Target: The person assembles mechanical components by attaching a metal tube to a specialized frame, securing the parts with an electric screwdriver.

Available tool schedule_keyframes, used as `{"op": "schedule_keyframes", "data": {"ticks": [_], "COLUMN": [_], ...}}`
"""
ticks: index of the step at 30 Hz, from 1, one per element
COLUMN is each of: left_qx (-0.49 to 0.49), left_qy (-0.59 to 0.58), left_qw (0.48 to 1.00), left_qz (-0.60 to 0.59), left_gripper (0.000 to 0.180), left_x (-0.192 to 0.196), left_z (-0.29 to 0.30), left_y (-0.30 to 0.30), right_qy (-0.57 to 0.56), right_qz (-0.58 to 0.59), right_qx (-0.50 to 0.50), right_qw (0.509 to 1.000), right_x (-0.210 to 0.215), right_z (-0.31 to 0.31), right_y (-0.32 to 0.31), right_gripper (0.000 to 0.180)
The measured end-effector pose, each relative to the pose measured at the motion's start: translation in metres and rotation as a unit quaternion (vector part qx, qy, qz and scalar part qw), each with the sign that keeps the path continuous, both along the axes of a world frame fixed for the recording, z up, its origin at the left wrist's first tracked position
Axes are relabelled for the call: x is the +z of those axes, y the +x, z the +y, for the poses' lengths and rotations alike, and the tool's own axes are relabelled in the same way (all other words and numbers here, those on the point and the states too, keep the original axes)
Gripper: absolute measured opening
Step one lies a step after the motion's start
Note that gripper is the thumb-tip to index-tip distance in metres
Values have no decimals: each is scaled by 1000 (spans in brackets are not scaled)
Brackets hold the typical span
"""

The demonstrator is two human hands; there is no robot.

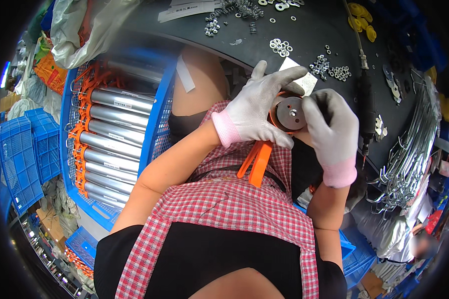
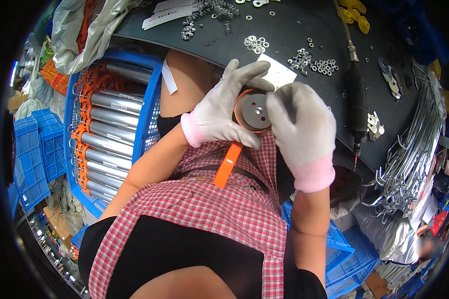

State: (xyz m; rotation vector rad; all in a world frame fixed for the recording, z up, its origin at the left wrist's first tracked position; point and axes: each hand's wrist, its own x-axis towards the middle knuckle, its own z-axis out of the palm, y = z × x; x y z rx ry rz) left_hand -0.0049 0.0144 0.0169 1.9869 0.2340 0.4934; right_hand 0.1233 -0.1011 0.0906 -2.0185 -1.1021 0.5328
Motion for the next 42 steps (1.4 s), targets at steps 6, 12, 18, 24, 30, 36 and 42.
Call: {"op": "schedule_keyframes", "data": {"ticks": [6,12,18,24,30,36,42], "left_qx": [5,-5,-42,81,45,65,-152], "left_qy": [23,-99,143,255,393,20,-625], "left_qw": [1000,995,983,958,888,989,758], "left_qz": [17,-6,107,102,234,134,-111], "left_gripper": [127,130,98,34,24,20,13], "left_x": [5,4,43,32,26,65,79], "left_z": [1,-2,11,52,56,40,-15], "left_y": [-2,-1,3,76,100,68,9], "right_qy": [11,-189,37,475,579,576,589], "right_qz": [-401,-325,-169,348,566,478,416], "right_qx": [-85,-136,-161,-30,138,212,186], "right_qw": [912,917,972,808,571,628,667], "right_x": [-15,-41,-22,29,44,53,85], "right_z": [-28,-39,-58,-93,-98,-95,-51], "right_y": [88,118,120,90,59,73,31], "right_gripper": [48,54,47,66,88,73,39]}}
